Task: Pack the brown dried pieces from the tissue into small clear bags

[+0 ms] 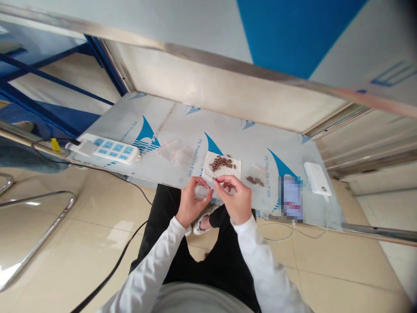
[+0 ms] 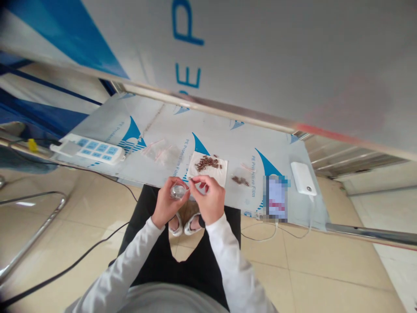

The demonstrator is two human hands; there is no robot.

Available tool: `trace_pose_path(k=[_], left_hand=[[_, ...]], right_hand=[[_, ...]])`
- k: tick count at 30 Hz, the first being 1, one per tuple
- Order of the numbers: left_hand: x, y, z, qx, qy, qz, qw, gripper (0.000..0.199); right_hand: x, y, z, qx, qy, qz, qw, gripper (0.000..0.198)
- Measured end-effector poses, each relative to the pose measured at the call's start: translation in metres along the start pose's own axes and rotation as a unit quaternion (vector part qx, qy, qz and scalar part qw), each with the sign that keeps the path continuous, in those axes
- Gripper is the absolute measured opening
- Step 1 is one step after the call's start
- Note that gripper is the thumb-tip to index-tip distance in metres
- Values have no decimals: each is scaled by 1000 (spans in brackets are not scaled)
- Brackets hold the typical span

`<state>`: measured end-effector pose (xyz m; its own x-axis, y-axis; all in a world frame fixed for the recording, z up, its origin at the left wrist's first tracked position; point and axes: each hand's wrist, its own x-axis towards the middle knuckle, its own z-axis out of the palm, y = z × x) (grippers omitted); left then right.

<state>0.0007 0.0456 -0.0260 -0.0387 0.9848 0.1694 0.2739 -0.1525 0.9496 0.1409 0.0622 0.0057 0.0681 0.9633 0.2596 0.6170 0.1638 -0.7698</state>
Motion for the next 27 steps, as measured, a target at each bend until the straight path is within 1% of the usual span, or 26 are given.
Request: trace_pose_path(k=[2,3,5,6,8,9,10,11,12,13,15,16,18,20,22,24,26,27], left_hand=[[0,3,3,-8,-12,21,1000,27],[0,4,5,-10,-20,27,999,27],[0,5,8,-12,-33,34,999,29],[0,5,8,-12,-34,34,999,29],[-1,5,8,-11,-25,25,999,28],[-1,5,8,-9,-19,17,1000,26],[-2,5,7,-6,-14,7,1000,24],[-2,6,6,-2,-9,-3,1000,22],[-3,6,5,0,-7,-12,1000,21],[-4,6,4,1,-6,-19,1000,21],[-6,5,2,3,-7,-28,1000,22],[-7,5,1,4,-8,-30,1000,22],[-8,4,1,6,-8,-30,1000,23],[-7,3,0,6,-8,-28,1000,22],[-5,4,1,7,-7,-28,1000,22],[-3,5,3,9,-6,-25,1000,22],[-1,7,6,10,-9,-13,1000,21],[-1,8,8,11,-11,-4,1000,21]], right_hand=[[-15,-25,-7,-18,-60,-55,997,8],[-19,-32,-8,-39,-90,-77,992,7],[-21,-35,-10,-52,-136,-113,983,10],[-18,-31,-11,-38,-149,-121,981,13],[-7,-10,-13,6,-142,-108,984,17],[1,6,-15,5,-122,-82,989,19],[10,24,-16,-12,-92,-46,995,20],[21,44,-17,-57,-55,-3,997,20],[32,63,-17,-121,-29,45,991,19],[42,82,-16,-149,-16,70,986,19],[60,114,-11,-181,-9,94,979,16],[66,124,-8,-188,-13,97,977,15],[74,137,-1,-200,-19,101,974,11],[77,137,4,-206,-19,106,973,11],[75,126,5,-204,-16,112,972,10],[65,105,1,-189,-18,114,975,8],[47,73,-7,-134,-20,96,986,12],[35,55,-11,-70,-15,70,995,17]])
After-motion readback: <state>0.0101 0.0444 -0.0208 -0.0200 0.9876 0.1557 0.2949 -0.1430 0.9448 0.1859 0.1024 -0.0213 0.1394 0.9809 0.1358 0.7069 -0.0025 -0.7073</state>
